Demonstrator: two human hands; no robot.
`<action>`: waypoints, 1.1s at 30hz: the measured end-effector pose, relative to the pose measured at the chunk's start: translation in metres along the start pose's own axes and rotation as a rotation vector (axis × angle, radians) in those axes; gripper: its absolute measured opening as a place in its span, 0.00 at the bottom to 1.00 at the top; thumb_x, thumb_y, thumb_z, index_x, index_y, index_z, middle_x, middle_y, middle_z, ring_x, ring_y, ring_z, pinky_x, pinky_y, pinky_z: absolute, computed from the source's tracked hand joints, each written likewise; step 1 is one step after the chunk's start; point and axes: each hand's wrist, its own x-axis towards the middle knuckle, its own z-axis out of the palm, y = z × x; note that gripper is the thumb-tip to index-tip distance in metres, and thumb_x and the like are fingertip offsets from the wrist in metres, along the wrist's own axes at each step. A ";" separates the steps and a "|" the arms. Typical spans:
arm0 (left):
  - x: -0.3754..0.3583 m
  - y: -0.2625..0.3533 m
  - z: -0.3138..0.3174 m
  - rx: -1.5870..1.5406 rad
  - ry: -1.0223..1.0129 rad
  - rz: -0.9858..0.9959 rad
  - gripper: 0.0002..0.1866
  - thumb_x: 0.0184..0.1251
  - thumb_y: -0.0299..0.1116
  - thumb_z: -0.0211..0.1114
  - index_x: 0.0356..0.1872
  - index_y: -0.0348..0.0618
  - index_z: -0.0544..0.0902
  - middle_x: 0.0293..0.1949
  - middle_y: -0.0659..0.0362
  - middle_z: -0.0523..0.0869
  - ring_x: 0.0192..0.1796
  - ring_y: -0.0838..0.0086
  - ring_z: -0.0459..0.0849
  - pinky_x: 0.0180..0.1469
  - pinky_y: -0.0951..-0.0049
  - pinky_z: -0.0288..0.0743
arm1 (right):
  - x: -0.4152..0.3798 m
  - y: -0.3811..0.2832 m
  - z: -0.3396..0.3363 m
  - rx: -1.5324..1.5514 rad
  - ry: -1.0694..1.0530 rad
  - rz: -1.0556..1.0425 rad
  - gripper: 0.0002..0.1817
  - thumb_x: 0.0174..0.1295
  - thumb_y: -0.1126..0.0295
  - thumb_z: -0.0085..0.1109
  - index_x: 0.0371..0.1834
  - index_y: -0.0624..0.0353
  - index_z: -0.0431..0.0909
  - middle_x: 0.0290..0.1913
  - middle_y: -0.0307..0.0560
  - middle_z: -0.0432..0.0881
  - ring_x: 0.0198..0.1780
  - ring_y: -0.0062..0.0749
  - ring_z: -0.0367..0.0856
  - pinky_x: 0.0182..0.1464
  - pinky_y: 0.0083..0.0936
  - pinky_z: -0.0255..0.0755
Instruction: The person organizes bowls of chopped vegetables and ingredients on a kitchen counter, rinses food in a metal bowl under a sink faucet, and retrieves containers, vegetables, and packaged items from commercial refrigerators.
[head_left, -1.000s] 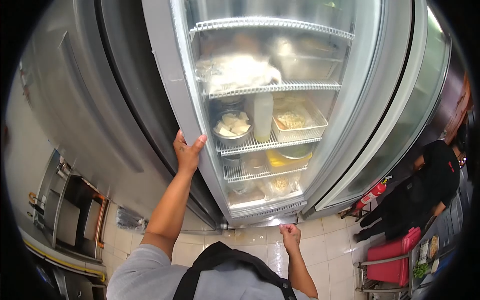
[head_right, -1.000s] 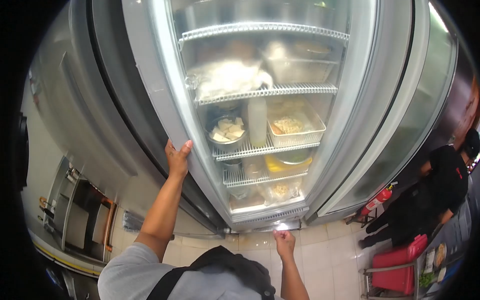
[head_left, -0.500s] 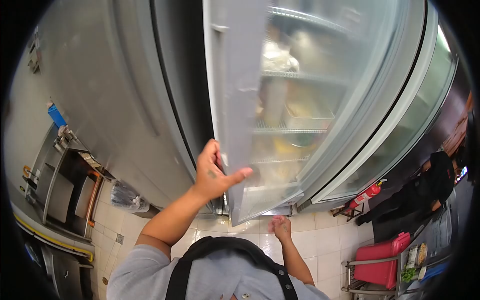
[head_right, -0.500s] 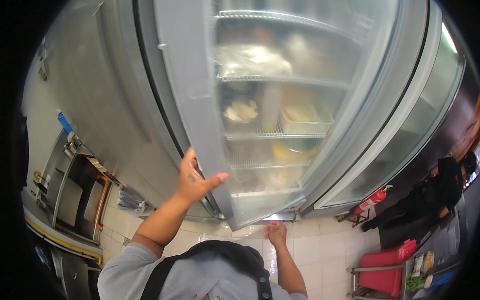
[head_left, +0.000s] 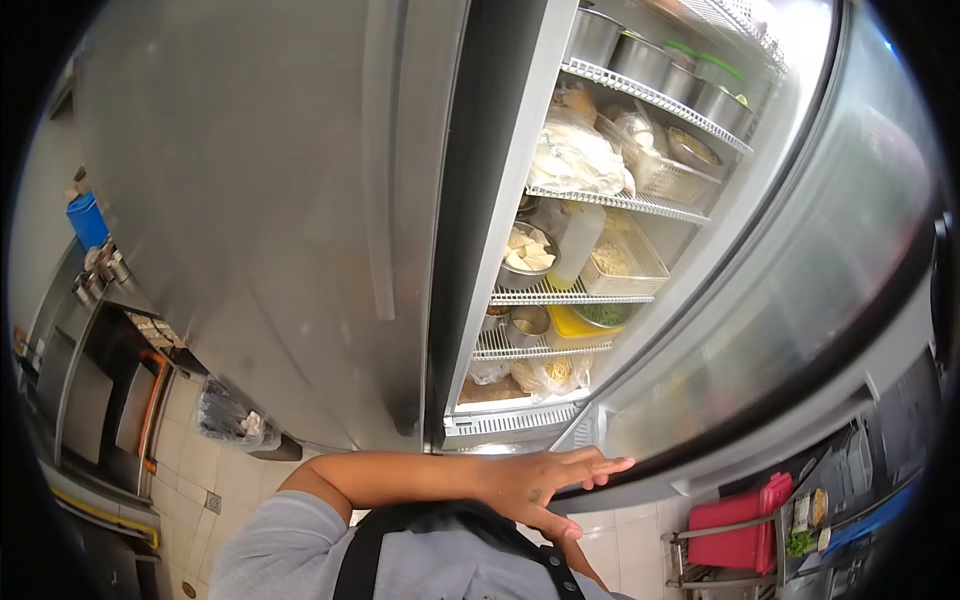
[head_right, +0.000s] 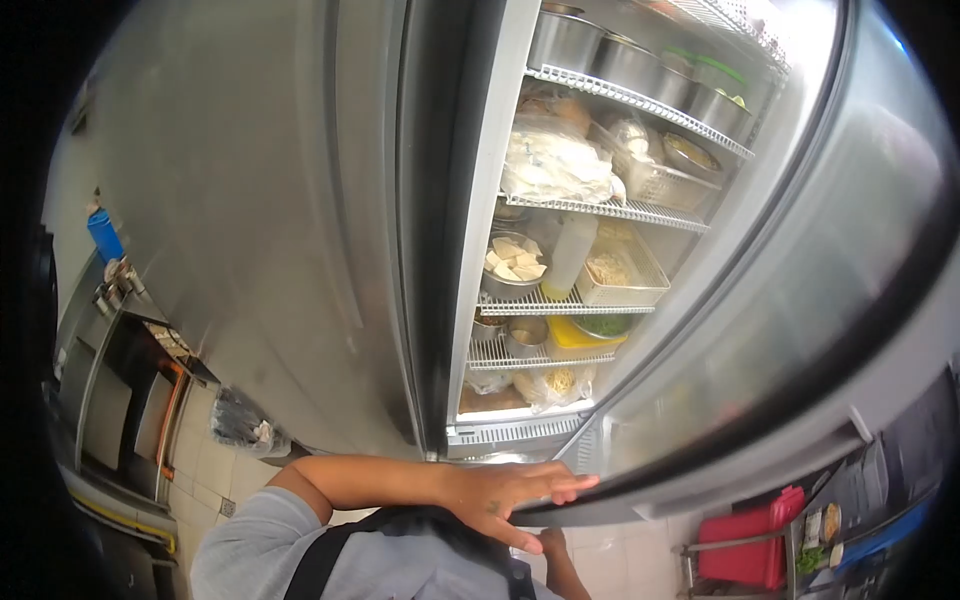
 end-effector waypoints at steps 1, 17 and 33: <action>-0.006 -0.002 -0.004 0.002 -0.045 -0.046 0.46 0.60 0.48 0.65 0.75 0.49 0.49 0.58 0.52 0.65 0.54 0.62 0.73 0.58 0.63 0.68 | -0.013 0.001 0.009 -0.020 -0.063 -0.090 0.33 0.51 0.60 0.70 0.57 0.65 0.68 0.53 0.51 0.75 0.54 0.35 0.75 0.57 0.35 0.69; -0.089 -0.082 -0.015 -0.039 0.046 -0.469 0.34 0.66 0.45 0.62 0.71 0.55 0.62 0.74 0.57 0.53 0.70 0.67 0.61 0.54 0.69 0.72 | -0.083 0.043 0.005 1.212 1.048 0.772 0.38 0.57 0.57 0.64 0.68 0.51 0.54 0.67 0.48 0.62 0.67 0.45 0.61 0.59 0.54 0.61; -0.045 -0.164 -0.006 0.588 0.251 -0.196 0.38 0.68 0.61 0.46 0.71 0.46 0.60 0.73 0.50 0.55 0.75 0.53 0.52 0.71 0.41 0.38 | 0.027 -0.269 -0.109 1.511 0.101 -0.213 0.53 0.58 0.30 0.44 0.76 0.55 0.39 0.74 0.60 0.50 0.71 0.56 0.57 0.66 0.48 0.59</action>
